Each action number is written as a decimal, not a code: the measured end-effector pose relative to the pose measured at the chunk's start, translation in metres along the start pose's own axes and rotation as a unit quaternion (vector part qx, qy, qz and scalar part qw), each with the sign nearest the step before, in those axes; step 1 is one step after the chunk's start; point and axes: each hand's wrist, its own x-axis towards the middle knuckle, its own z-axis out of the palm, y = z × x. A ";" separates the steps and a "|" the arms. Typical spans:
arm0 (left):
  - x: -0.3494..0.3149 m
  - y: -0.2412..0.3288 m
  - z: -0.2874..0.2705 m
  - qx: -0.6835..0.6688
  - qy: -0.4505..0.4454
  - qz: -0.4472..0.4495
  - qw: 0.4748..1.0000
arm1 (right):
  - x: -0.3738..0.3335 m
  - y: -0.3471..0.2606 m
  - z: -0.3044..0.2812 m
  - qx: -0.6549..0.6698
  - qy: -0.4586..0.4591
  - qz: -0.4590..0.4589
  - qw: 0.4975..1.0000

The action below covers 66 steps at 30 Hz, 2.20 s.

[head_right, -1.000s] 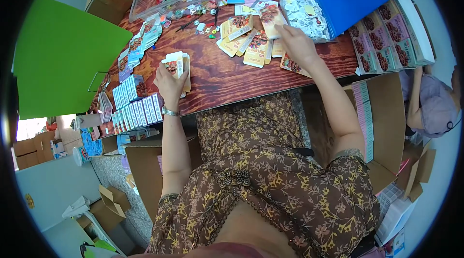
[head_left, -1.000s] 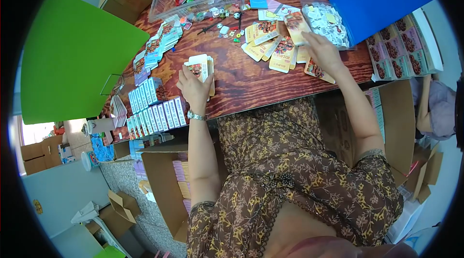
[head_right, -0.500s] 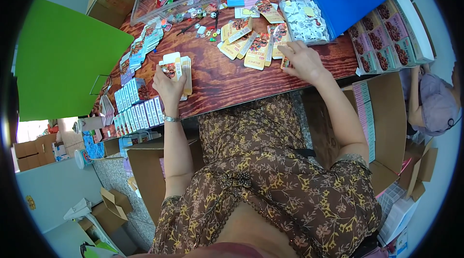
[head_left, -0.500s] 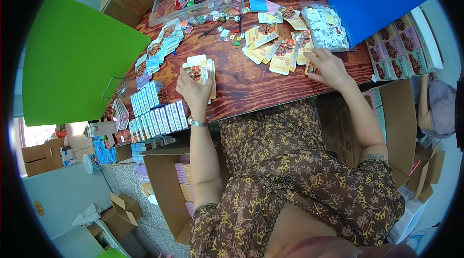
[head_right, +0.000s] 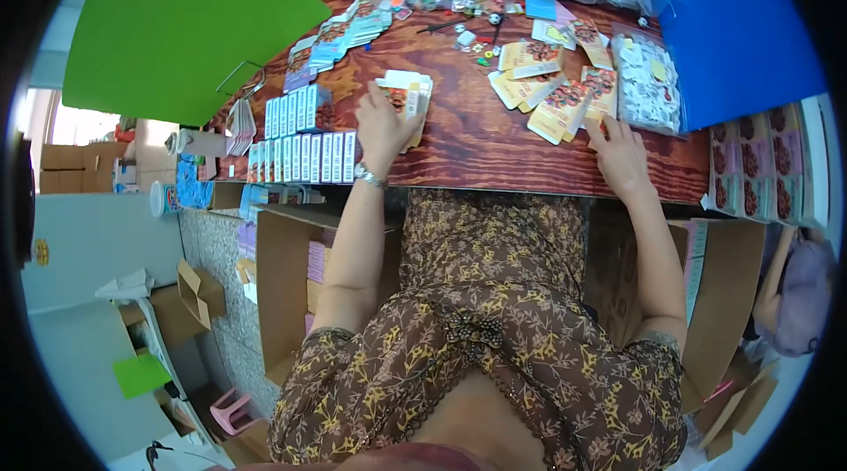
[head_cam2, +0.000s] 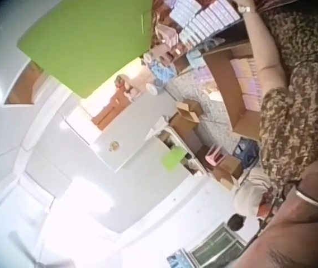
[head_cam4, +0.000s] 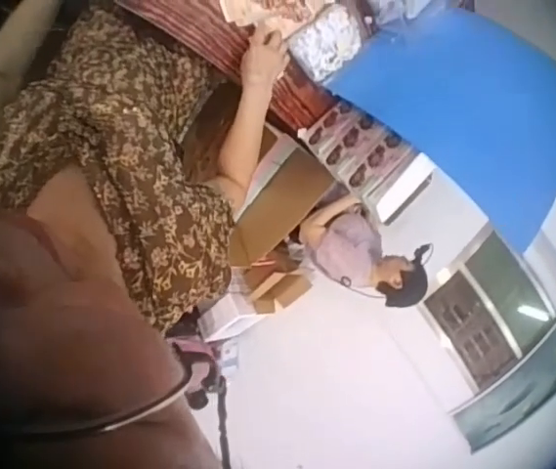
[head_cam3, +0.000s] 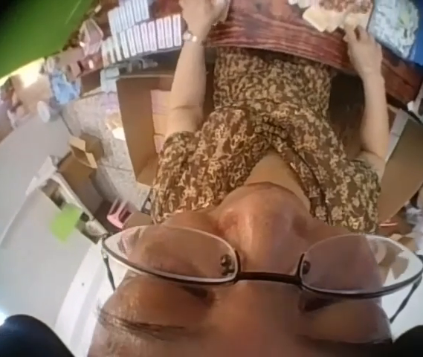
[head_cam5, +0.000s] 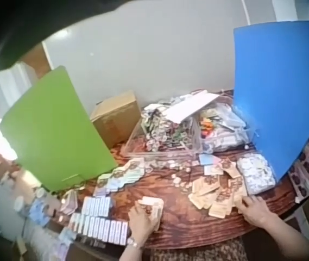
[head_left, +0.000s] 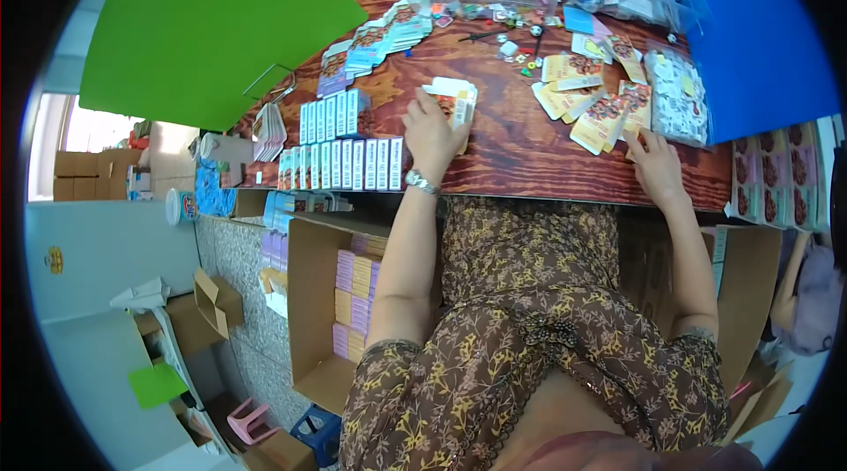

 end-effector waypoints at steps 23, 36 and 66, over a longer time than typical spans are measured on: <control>0.041 -0.060 0.036 -0.021 -0.083 0.014 0.996 | 0.037 -0.125 -0.005 0.239 0.140 -0.155 0.948; 0.028 -0.057 0.015 -0.142 -0.084 0.024 0.986 | 0.019 -0.131 0.016 0.238 0.254 -0.190 0.918; 0.127 -0.097 -0.150 -0.003 0.155 0.082 0.984 | 0.055 -0.149 0.012 0.271 0.049 -0.190 0.942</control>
